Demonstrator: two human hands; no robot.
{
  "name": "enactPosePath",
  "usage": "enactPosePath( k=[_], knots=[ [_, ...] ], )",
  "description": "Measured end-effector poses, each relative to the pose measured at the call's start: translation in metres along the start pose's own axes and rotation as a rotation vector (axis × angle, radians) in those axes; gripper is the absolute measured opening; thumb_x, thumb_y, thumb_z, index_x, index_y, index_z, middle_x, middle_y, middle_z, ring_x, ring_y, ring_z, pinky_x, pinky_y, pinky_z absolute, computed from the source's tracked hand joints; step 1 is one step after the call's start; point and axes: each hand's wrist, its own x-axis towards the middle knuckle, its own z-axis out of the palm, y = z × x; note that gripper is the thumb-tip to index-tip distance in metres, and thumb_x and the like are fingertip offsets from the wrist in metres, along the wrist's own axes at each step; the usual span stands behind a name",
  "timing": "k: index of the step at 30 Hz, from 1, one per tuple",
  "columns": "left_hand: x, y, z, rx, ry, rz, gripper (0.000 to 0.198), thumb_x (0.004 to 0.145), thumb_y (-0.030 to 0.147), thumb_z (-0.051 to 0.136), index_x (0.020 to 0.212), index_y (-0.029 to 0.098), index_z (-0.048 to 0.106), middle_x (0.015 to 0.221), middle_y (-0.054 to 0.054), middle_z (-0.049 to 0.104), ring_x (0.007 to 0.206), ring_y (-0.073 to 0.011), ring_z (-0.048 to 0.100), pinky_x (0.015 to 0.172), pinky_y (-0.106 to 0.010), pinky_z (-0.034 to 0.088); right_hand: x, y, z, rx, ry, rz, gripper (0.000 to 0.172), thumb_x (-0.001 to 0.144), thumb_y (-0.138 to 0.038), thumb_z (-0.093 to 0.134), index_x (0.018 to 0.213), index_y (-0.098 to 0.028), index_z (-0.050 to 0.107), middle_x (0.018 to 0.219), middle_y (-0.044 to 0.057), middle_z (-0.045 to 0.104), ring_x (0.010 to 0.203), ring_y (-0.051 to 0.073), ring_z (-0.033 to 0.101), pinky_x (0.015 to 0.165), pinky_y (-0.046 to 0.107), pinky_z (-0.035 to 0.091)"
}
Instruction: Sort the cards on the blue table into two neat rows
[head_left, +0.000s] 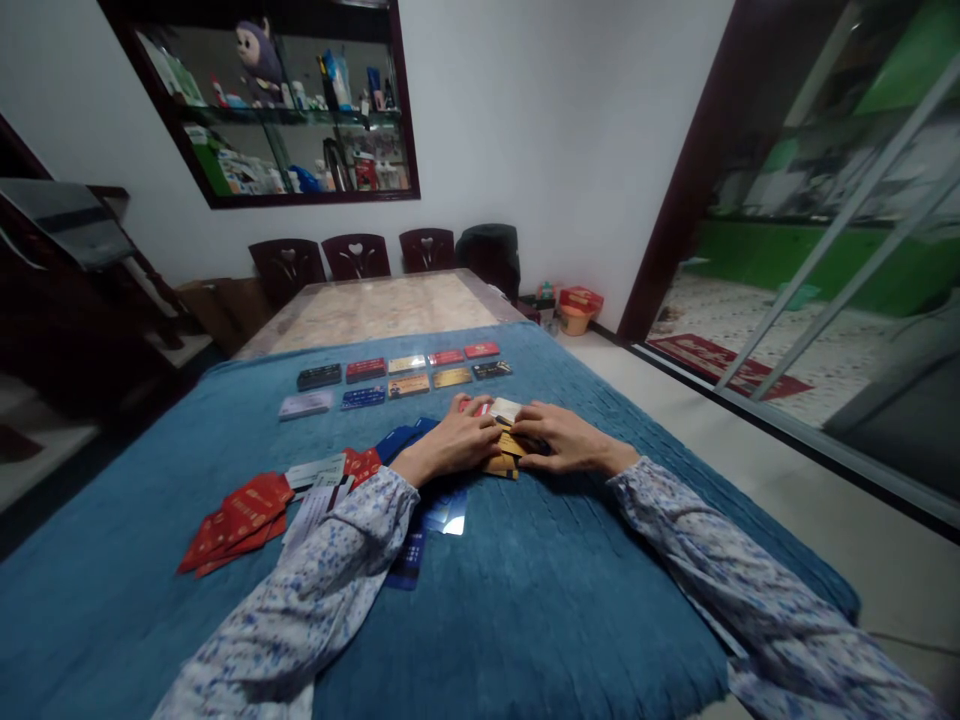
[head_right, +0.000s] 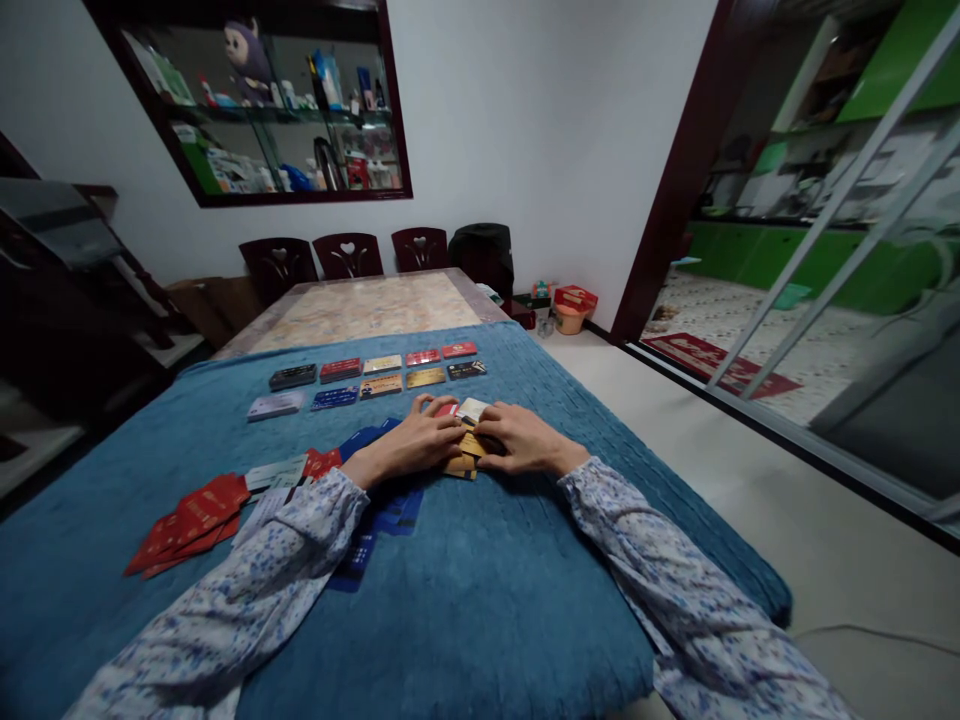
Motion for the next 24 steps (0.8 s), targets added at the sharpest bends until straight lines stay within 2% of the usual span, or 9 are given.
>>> enactPosePath(
  k=[3, 7, 14, 21, 24],
  knots=[
    [0.0, -0.001, -0.003, 0.017, 0.014, 0.015, 0.022, 0.102, 0.029, 0.055, 0.099, 0.022, 0.075, 0.11, -0.011, 0.077, 0.141, -0.0332, 0.044, 0.115, -0.056, 0.03, -0.003, 0.0, -0.003, 0.002, -0.014, 0.041, 0.034, 0.091, -0.042, 0.067, 0.116, -0.018, 0.073, 0.118, 0.014, 0.069, 0.102, 0.026, 0.061, 0.089, 0.039, 0.047],
    [-0.001, -0.002, -0.006, 0.013, 0.012, 0.021, 0.025, 0.103, 0.031, 0.052, 0.1, 0.022, 0.075, 0.112, -0.011, 0.076, 0.139, -0.0323, 0.043, 0.114, -0.055, 0.03, -0.005, 0.001, -0.007, 0.013, -0.037, 0.066, 0.032, 0.091, -0.041, 0.067, 0.112, -0.018, 0.075, 0.116, 0.014, 0.07, 0.102, 0.026, 0.063, 0.089, 0.039, 0.048],
    [0.0, -0.007, -0.004, -0.005, 0.037, -0.001, 0.029, 0.105, 0.033, 0.049, 0.1, 0.02, 0.075, 0.112, -0.013, 0.076, 0.132, -0.0303, 0.05, 0.109, -0.051, 0.037, -0.006, 0.006, -0.003, 0.042, 0.024, 0.071, 0.03, 0.096, -0.036, 0.06, 0.115, -0.019, 0.076, 0.113, 0.013, 0.072, 0.103, 0.025, 0.065, 0.091, 0.038, 0.049],
    [-0.001, -0.021, 0.006, -0.105, 0.18, -0.053, 0.025, 0.096, 0.017, 0.057, 0.113, 0.023, 0.073, 0.106, -0.008, 0.077, 0.118, -0.025, 0.059, 0.1, -0.043, 0.044, -0.004, 0.017, 0.006, 0.022, 0.149, 0.083, 0.025, 0.098, -0.022, 0.053, 0.103, -0.018, 0.077, 0.093, 0.011, 0.074, 0.088, 0.021, 0.065, 0.078, 0.031, 0.048],
    [-0.001, -0.025, 0.011, -0.173, 0.23, -0.064, 0.025, 0.089, 0.011, 0.061, 0.109, 0.021, 0.075, 0.1, -0.007, 0.077, 0.111, -0.0248, 0.062, 0.095, -0.041, 0.046, -0.004, 0.02, 0.011, 0.004, 0.205, 0.109, 0.021, 0.097, -0.021, 0.056, 0.097, -0.018, 0.077, 0.088, 0.01, 0.073, 0.084, 0.019, 0.065, 0.074, 0.029, 0.046]
  ],
)
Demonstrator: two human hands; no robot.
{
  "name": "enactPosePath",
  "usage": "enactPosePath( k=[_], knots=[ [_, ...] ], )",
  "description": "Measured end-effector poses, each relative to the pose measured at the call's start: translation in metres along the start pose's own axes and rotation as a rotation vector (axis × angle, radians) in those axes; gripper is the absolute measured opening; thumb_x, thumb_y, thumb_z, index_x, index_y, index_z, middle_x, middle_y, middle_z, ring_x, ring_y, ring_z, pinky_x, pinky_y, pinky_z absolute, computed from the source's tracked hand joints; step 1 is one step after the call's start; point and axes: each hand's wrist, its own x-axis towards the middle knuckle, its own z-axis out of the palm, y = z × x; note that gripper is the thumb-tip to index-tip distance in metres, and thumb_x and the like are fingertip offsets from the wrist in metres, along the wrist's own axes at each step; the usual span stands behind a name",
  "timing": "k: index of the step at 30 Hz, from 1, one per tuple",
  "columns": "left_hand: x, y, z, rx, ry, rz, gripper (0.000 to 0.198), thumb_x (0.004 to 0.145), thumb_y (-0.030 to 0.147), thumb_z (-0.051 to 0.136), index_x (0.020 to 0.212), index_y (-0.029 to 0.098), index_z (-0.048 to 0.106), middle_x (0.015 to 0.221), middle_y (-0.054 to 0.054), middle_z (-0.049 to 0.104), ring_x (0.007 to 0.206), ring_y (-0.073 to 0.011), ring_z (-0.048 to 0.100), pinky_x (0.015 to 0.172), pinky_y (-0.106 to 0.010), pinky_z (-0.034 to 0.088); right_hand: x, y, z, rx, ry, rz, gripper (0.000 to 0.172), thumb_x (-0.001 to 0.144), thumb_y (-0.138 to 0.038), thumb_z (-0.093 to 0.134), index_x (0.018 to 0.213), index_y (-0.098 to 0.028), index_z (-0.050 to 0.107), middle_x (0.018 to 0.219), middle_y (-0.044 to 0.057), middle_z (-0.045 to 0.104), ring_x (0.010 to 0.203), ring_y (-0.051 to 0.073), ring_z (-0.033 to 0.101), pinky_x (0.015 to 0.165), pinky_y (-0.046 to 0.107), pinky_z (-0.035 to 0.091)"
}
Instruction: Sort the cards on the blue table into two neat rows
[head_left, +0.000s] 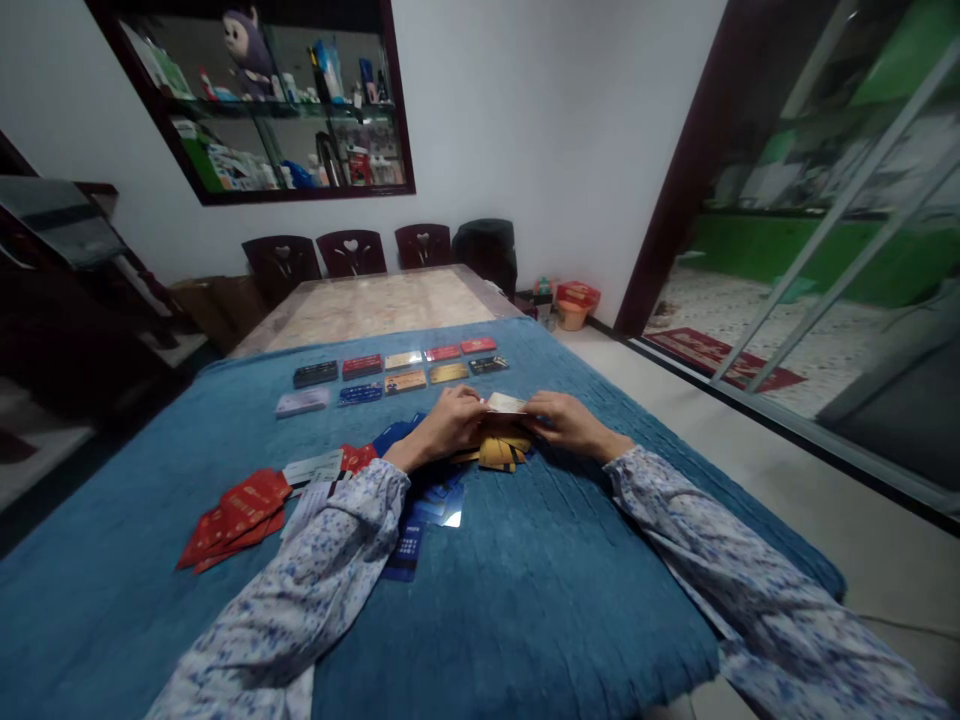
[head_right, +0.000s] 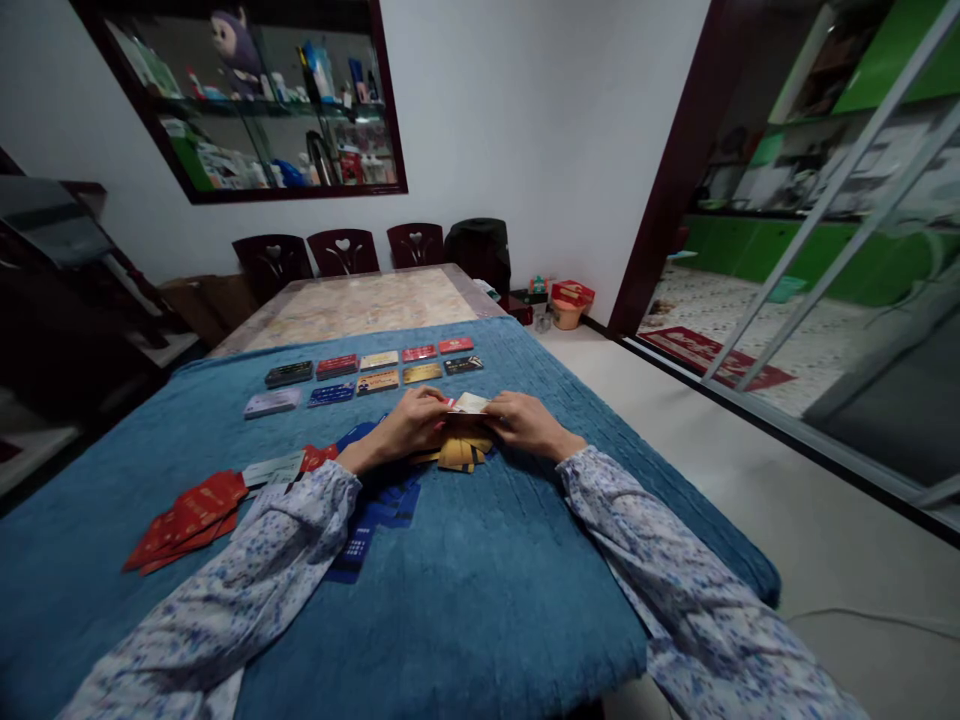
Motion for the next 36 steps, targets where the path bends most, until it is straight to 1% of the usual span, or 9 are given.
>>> enactPosePath(
  k=[4, 7, 13, 16, 20, 26, 29, 32, 36],
  knots=[
    [0.001, 0.0, 0.003, -0.062, 0.029, -0.027, 0.019, 0.085, 0.008, 0.063, 0.092, 0.02, 0.076, 0.091, -0.007, 0.075, 0.105, -0.0248, 0.063, 0.092, -0.039, 0.049, 0.0, 0.001, 0.006, 0.003, 0.033, 0.06, 0.016, 0.091, -0.018, 0.061, 0.096, -0.019, 0.077, 0.089, 0.009, 0.074, 0.08, 0.019, 0.064, 0.071, 0.028, 0.045],
    [0.003, 0.002, 0.003, -0.095, 0.064, -0.073, 0.018, 0.085, 0.008, 0.062, 0.087, 0.019, 0.076, 0.09, -0.007, 0.074, 0.1, -0.0239, 0.064, 0.088, -0.037, 0.052, 0.0, 0.002, 0.009, 0.032, 0.051, 0.094, 0.015, 0.088, -0.017, 0.063, 0.094, -0.019, 0.076, 0.089, 0.009, 0.075, 0.081, 0.019, 0.065, 0.072, 0.029, 0.046],
    [0.002, 0.004, 0.002, -0.138, 0.12, -0.143, 0.019, 0.086, 0.01, 0.062, 0.089, 0.019, 0.078, 0.099, -0.009, 0.074, 0.099, -0.0218, 0.067, 0.089, -0.036, 0.055, 0.001, 0.005, 0.013, 0.115, 0.11, 0.143, 0.016, 0.084, -0.018, 0.064, 0.095, -0.018, 0.076, 0.088, 0.008, 0.075, 0.081, 0.02, 0.064, 0.075, 0.031, 0.047],
    [0.001, 0.003, 0.004, -0.148, 0.146, -0.165, 0.021, 0.084, 0.009, 0.064, 0.093, 0.019, 0.08, 0.102, -0.009, 0.075, 0.097, -0.021, 0.068, 0.09, -0.036, 0.056, 0.001, 0.007, 0.014, 0.129, 0.123, 0.143, 0.011, 0.085, -0.019, 0.064, 0.086, -0.019, 0.074, 0.083, 0.007, 0.073, 0.079, 0.02, 0.061, 0.075, 0.032, 0.046],
    [0.0, 0.002, 0.006, -0.177, 0.157, -0.183, 0.022, 0.083, 0.008, 0.065, 0.095, 0.018, 0.08, 0.104, -0.01, 0.074, 0.096, -0.0205, 0.068, 0.088, -0.035, 0.057, 0.002, 0.006, 0.012, 0.131, 0.173, 0.136, 0.012, 0.085, -0.02, 0.062, 0.075, -0.02, 0.069, 0.078, 0.006, 0.07, 0.078, 0.02, 0.058, 0.074, 0.033, 0.045],
    [0.0, 0.004, 0.009, -0.189, 0.164, -0.18, 0.016, 0.083, 0.012, 0.07, 0.095, 0.018, 0.08, 0.099, -0.009, 0.073, 0.099, -0.0221, 0.067, 0.089, -0.035, 0.056, 0.004, 0.001, 0.008, 0.225, 0.341, 0.187, 0.012, 0.088, -0.026, 0.059, 0.089, -0.021, 0.07, 0.089, 0.006, 0.074, 0.084, 0.021, 0.064, 0.081, 0.036, 0.05],
    [0.0, 0.005, 0.01, -0.178, 0.147, -0.169, 0.013, 0.085, 0.014, 0.069, 0.093, 0.018, 0.079, 0.097, -0.009, 0.074, 0.101, -0.0234, 0.066, 0.09, -0.037, 0.055, 0.006, -0.004, 0.008, 0.278, 0.377, 0.207, 0.016, 0.09, -0.03, 0.057, 0.096, -0.021, 0.069, 0.093, 0.006, 0.075, 0.087, 0.022, 0.068, 0.082, 0.036, 0.053],
    [0.0, 0.006, 0.009, -0.182, 0.122, -0.157, 0.015, 0.087, 0.015, 0.068, 0.097, 0.019, 0.079, 0.098, -0.009, 0.075, 0.104, -0.0245, 0.065, 0.093, -0.039, 0.053, 0.008, -0.009, 0.01, 0.302, 0.4, 0.184, 0.018, 0.093, -0.033, 0.055, 0.099, -0.021, 0.067, 0.094, 0.006, 0.076, 0.089, 0.022, 0.071, 0.082, 0.035, 0.055],
    [0.002, 0.008, 0.005, -0.18, 0.107, -0.179, 0.022, 0.084, 0.012, 0.067, 0.1, 0.02, 0.079, 0.098, -0.009, 0.075, 0.108, -0.0255, 0.065, 0.096, -0.041, 0.052, 0.011, -0.01, 0.014, 0.214, 0.429, 0.141, 0.017, 0.096, -0.032, 0.054, 0.103, -0.022, 0.066, 0.094, 0.006, 0.076, 0.087, 0.022, 0.072, 0.079, 0.033, 0.054]
  ],
)
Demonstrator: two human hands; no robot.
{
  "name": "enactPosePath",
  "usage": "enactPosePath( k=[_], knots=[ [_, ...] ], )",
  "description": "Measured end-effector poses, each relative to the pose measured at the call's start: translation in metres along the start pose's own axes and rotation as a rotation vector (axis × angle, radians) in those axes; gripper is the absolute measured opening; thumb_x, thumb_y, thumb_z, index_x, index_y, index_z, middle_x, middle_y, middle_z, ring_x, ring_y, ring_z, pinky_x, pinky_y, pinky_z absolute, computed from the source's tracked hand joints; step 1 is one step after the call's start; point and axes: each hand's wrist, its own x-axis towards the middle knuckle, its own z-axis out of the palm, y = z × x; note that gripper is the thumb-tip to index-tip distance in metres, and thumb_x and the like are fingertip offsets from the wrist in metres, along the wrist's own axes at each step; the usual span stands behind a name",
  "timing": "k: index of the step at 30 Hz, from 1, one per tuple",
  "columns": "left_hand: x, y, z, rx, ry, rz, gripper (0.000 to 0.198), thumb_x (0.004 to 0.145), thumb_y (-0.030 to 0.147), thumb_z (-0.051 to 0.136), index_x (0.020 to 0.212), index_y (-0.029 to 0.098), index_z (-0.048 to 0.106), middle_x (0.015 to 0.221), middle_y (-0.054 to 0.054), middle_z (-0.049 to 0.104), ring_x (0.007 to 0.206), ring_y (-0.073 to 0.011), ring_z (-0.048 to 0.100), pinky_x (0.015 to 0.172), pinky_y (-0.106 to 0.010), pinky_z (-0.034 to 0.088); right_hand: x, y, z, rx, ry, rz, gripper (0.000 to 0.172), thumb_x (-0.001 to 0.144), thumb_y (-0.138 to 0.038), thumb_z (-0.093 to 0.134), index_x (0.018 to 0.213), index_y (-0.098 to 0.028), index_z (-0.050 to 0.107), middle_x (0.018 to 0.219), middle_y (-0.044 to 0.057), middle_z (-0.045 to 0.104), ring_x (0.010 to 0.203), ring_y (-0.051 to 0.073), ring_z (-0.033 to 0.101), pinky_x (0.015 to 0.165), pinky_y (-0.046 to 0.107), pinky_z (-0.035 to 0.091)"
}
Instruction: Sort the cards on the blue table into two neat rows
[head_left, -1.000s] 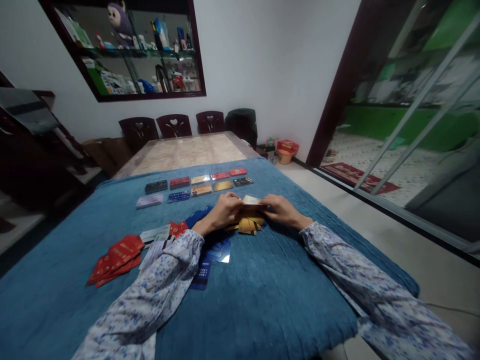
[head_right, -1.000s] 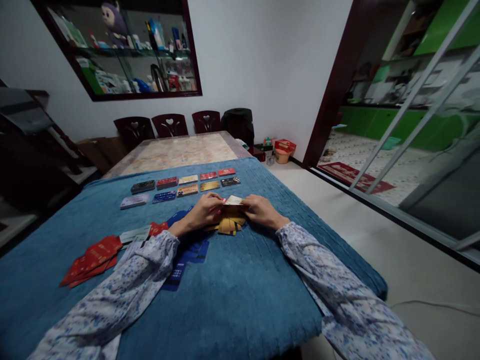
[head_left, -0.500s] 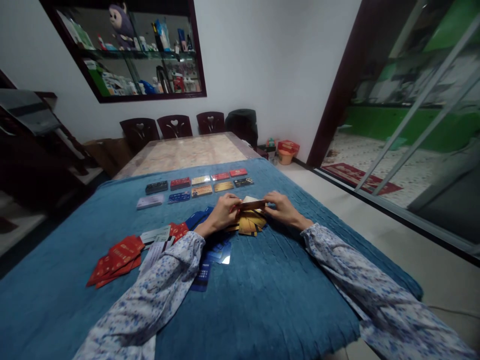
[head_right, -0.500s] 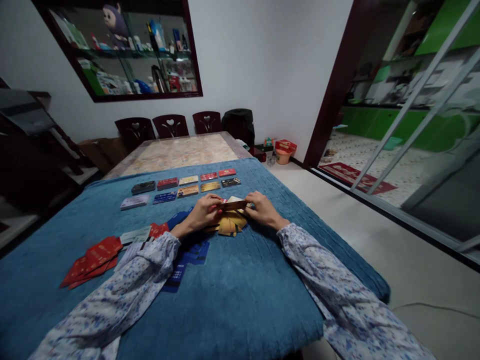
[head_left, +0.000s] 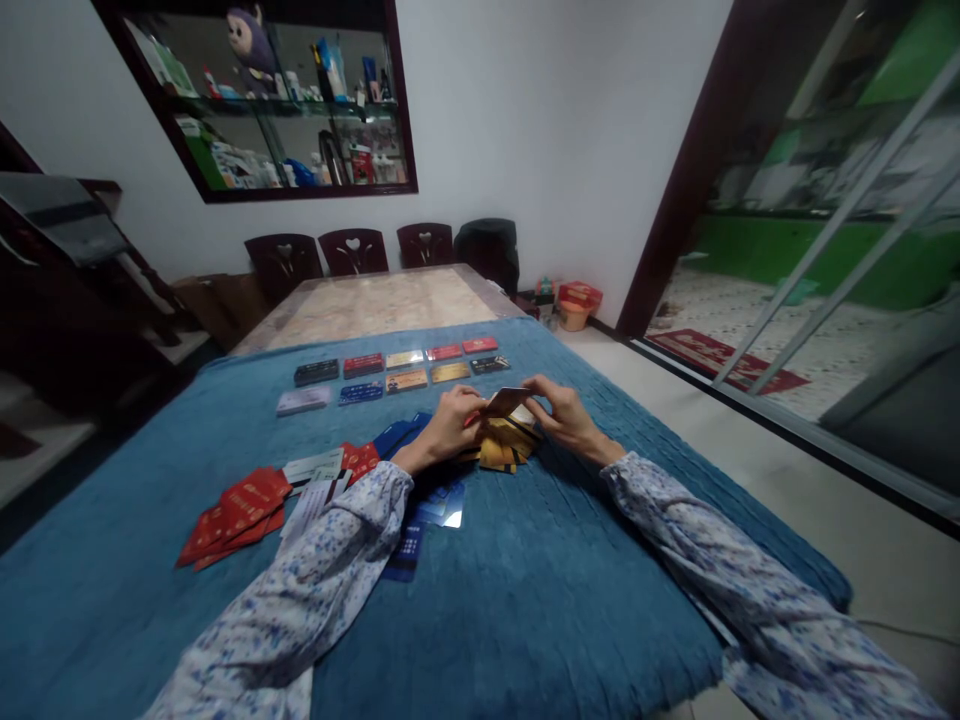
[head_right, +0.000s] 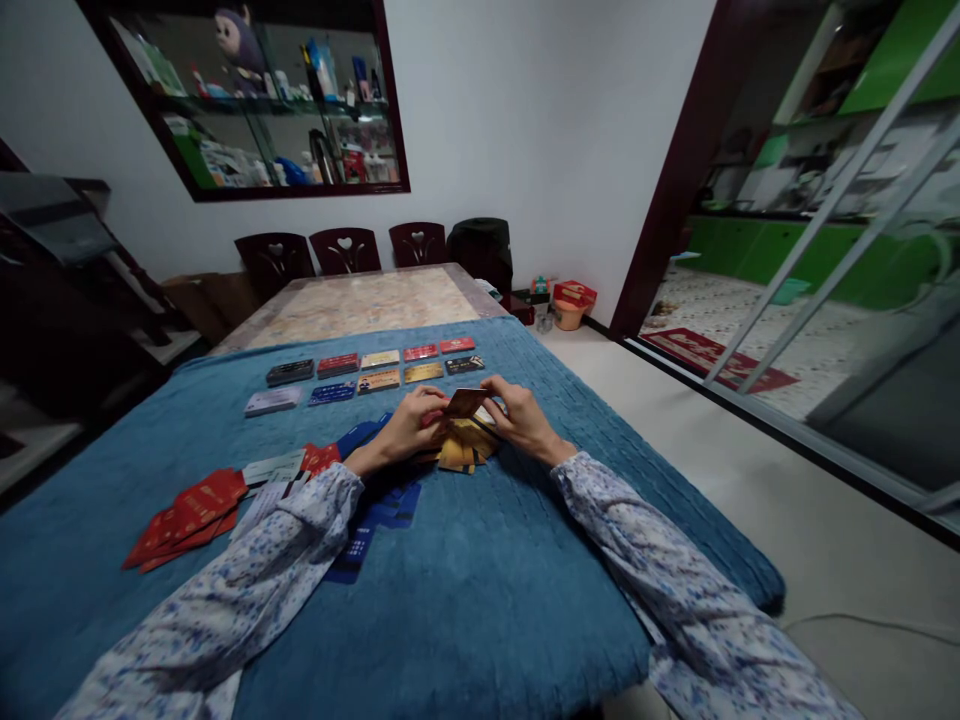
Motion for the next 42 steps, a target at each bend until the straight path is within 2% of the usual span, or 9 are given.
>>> enactPosePath(
  k=[6, 10, 16, 20, 27, 31, 35, 37, 42],
  knots=[
    [0.002, 0.008, -0.009, -0.026, 0.134, 0.023, 0.02, 0.086, 0.014, 0.066, 0.101, 0.019, 0.077, 0.104, -0.009, 0.074, 0.106, -0.0238, 0.066, 0.099, -0.042, 0.052, 0.004, 0.0, -0.003, -0.24, 0.024, -0.199, 0.024, 0.102, -0.025, 0.048, 0.115, -0.021, 0.067, 0.098, 0.01, 0.076, 0.09, 0.023, 0.07, 0.086, 0.036, 0.05],
    [0.004, 0.015, -0.012, -0.056, 0.215, 0.033, 0.022, 0.09, 0.016, 0.064, 0.11, 0.019, 0.073, 0.103, -0.008, 0.074, 0.108, -0.0232, 0.065, 0.099, -0.041, 0.052, 0.01, -0.006, -0.009, -0.36, -0.079, -0.239, 0.031, 0.102, -0.021, 0.047, 0.125, -0.021, 0.067, 0.096, 0.01, 0.074, 0.09, 0.023, 0.067, 0.087, 0.036, 0.046],
    [0.004, 0.022, -0.003, -0.076, 0.21, 0.018, 0.021, 0.088, 0.011, 0.067, 0.106, 0.019, 0.073, 0.104, -0.008, 0.075, 0.104, -0.0226, 0.066, 0.098, -0.041, 0.052, 0.019, -0.017, -0.014, -0.411, -0.213, -0.34, 0.036, 0.104, -0.021, 0.044, 0.135, -0.021, 0.063, 0.093, 0.009, 0.073, 0.086, 0.022, 0.062, 0.081, 0.035, 0.042],
    [0.003, 0.022, 0.001, -0.085, 0.183, 0.005, 0.019, 0.086, 0.007, 0.064, 0.099, 0.018, 0.073, 0.097, -0.006, 0.074, 0.098, -0.0208, 0.065, 0.093, -0.037, 0.053, 0.021, -0.021, -0.01, -0.389, -0.223, -0.429, 0.032, 0.107, -0.022, 0.041, 0.129, -0.019, 0.063, 0.09, 0.008, 0.073, 0.081, 0.02, 0.061, 0.078, 0.032, 0.039],
    [0.0, 0.015, -0.003, -0.048, 0.144, -0.064, 0.014, 0.08, 0.005, 0.065, 0.083, 0.017, 0.071, 0.088, -0.004, 0.072, 0.091, -0.0199, 0.066, 0.087, -0.034, 0.053, 0.016, -0.01, 0.003, -0.391, -0.231, -0.382, 0.026, 0.105, -0.022, 0.046, 0.12, -0.016, 0.066, 0.091, 0.01, 0.074, 0.085, 0.021, 0.064, 0.079, 0.032, 0.04],
    [-0.001, 0.011, -0.007, -0.046, 0.139, -0.084, 0.013, 0.079, 0.006, 0.065, 0.081, 0.017, 0.071, 0.087, -0.004, 0.071, 0.088, -0.0187, 0.065, 0.084, -0.032, 0.054, 0.007, 0.001, 0.005, -0.383, -0.215, -0.269, 0.025, 0.1, -0.02, 0.05, 0.119, -0.016, 0.066, 0.1, 0.013, 0.076, 0.09, 0.023, 0.067, 0.082, 0.034, 0.043],
    [-0.003, 0.004, -0.007, -0.035, 0.142, -0.103, 0.013, 0.078, 0.006, 0.065, 0.081, 0.017, 0.072, 0.087, -0.004, 0.071, 0.086, -0.0187, 0.066, 0.082, -0.032, 0.055, 0.0, 0.007, 0.004, -0.356, -0.205, -0.184, 0.025, 0.1, -0.021, 0.051, 0.118, -0.016, 0.067, 0.098, 0.013, 0.077, 0.088, 0.024, 0.068, 0.081, 0.035, 0.048],
    [-0.005, -0.001, -0.006, -0.04, 0.14, -0.109, 0.017, 0.078, 0.006, 0.064, 0.087, 0.017, 0.074, 0.089, -0.005, 0.071, 0.086, -0.0192, 0.066, 0.082, -0.032, 0.056, -0.001, 0.008, 0.005, -0.334, -0.181, -0.159, 0.024, 0.1, -0.021, 0.051, 0.117, -0.018, 0.067, 0.098, 0.013, 0.077, 0.088, 0.024, 0.069, 0.081, 0.035, 0.05],
    [-0.008, -0.01, -0.002, -0.042, 0.151, -0.107, 0.043, 0.078, 0.005, 0.061, 0.117, 0.019, 0.071, 0.096, -0.005, 0.073, 0.091, -0.0198, 0.068, 0.09, -0.036, 0.055, -0.003, 0.007, 0.007, -0.278, -0.168, -0.138, 0.023, 0.099, -0.017, 0.05, 0.112, -0.021, 0.068, 0.101, 0.011, 0.074, 0.09, 0.023, 0.068, 0.082, 0.034, 0.052]
  ],
)
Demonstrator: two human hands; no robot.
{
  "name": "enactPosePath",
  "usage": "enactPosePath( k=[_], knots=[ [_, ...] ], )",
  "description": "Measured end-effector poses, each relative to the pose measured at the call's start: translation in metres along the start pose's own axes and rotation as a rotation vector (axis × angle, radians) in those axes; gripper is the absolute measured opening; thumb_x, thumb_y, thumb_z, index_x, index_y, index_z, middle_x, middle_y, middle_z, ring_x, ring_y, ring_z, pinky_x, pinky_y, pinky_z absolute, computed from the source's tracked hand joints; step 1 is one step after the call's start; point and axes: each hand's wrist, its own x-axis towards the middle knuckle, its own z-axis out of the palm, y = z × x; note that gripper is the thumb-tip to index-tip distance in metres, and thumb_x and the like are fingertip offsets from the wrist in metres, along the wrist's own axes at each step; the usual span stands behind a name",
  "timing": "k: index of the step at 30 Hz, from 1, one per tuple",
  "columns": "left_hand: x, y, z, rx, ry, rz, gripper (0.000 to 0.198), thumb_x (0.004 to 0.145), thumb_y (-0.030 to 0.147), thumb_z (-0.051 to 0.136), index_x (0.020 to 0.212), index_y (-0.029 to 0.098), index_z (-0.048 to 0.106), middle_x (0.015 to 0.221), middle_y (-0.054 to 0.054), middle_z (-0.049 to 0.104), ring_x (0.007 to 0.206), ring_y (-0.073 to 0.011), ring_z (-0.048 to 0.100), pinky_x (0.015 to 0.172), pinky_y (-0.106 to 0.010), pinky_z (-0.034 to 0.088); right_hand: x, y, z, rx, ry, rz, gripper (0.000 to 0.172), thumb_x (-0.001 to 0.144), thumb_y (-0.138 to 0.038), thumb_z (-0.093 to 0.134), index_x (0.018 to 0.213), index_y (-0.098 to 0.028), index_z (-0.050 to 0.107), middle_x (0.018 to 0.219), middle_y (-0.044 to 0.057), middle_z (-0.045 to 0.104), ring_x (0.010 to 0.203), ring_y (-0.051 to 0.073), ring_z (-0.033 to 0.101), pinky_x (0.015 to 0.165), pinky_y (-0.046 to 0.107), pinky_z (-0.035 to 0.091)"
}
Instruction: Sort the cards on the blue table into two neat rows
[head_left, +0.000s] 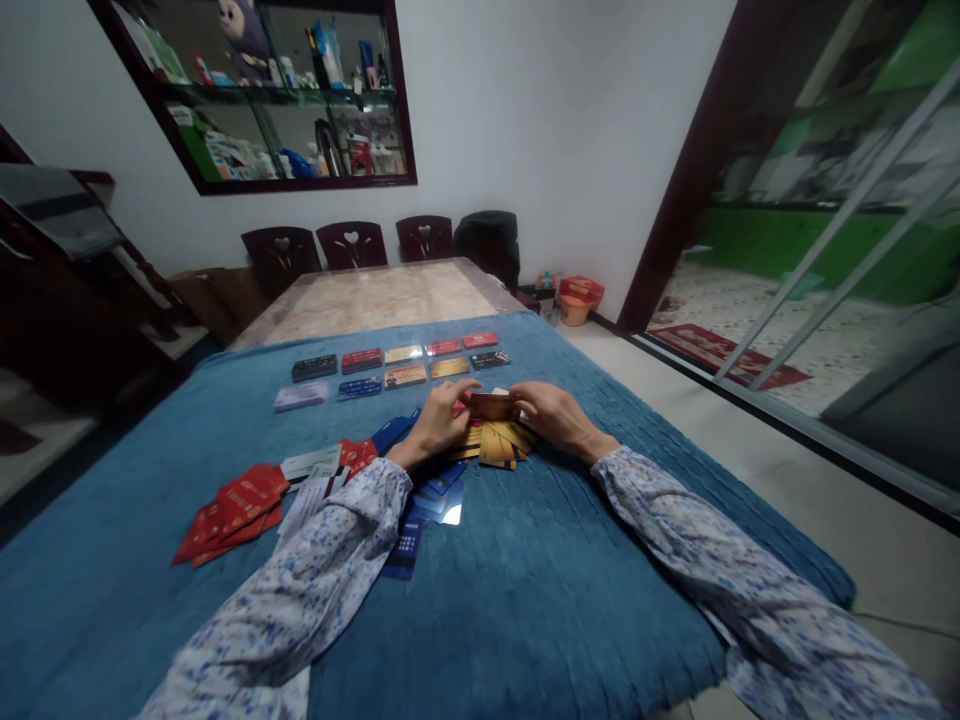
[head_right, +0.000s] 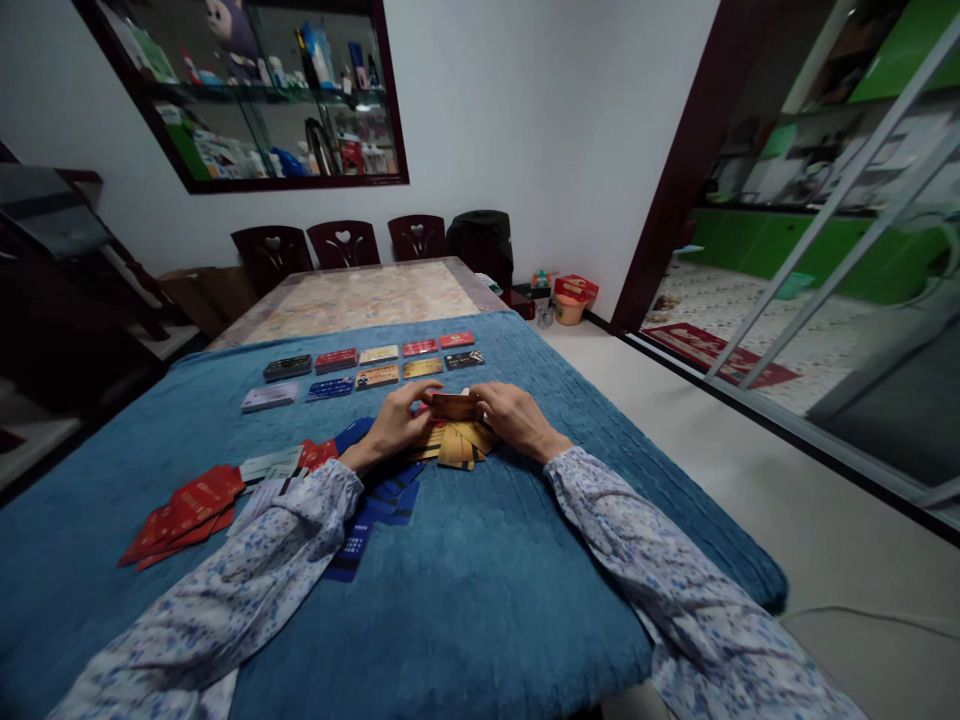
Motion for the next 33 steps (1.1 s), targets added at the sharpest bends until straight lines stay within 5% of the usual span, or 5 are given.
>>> enactPosePath(
  k=[16, 27, 33],
  knots=[
    [-0.005, 0.007, 0.007, 0.225, -0.108, -0.005, 0.057, 0.081, 0.009, 0.057, 0.138, 0.018, 0.06, 0.102, -0.01, 0.071, 0.097, -0.0263, 0.062, 0.089, -0.04, 0.048, -0.003, -0.017, 0.006, -0.184, -0.068, 0.213, 0.038, 0.091, -0.015, 0.059, 0.128, -0.022, 0.062, 0.101, 0.009, 0.077, 0.086, 0.024, 0.07, 0.076, 0.031, 0.048],
    [-0.005, -0.001, 0.008, 0.073, -0.044, -0.07, 0.056, 0.083, 0.01, 0.058, 0.138, 0.019, 0.06, 0.091, -0.005, 0.075, 0.085, -0.0224, 0.068, 0.085, -0.036, 0.052, -0.002, -0.012, 0.011, 0.063, 0.038, 0.318, 0.032, 0.09, -0.018, 0.061, 0.121, -0.023, 0.059, 0.089, 0.004, 0.076, 0.073, 0.021, 0.07, 0.066, 0.029, 0.048],
    [-0.004, -0.003, 0.008, 0.071, -0.002, -0.092, 0.05, 0.084, 0.009, 0.06, 0.132, 0.021, 0.066, 0.09, -0.004, 0.076, 0.083, -0.0209, 0.068, 0.084, -0.034, 0.054, 0.001, -0.013, 0.01, 0.155, 0.019, 0.274, 0.036, 0.085, -0.017, 0.06, 0.12, -0.018, 0.06, 0.1, 0.01, 0.073, 0.082, 0.022, 0.067, 0.075, 0.033, 0.051]
  ],
)
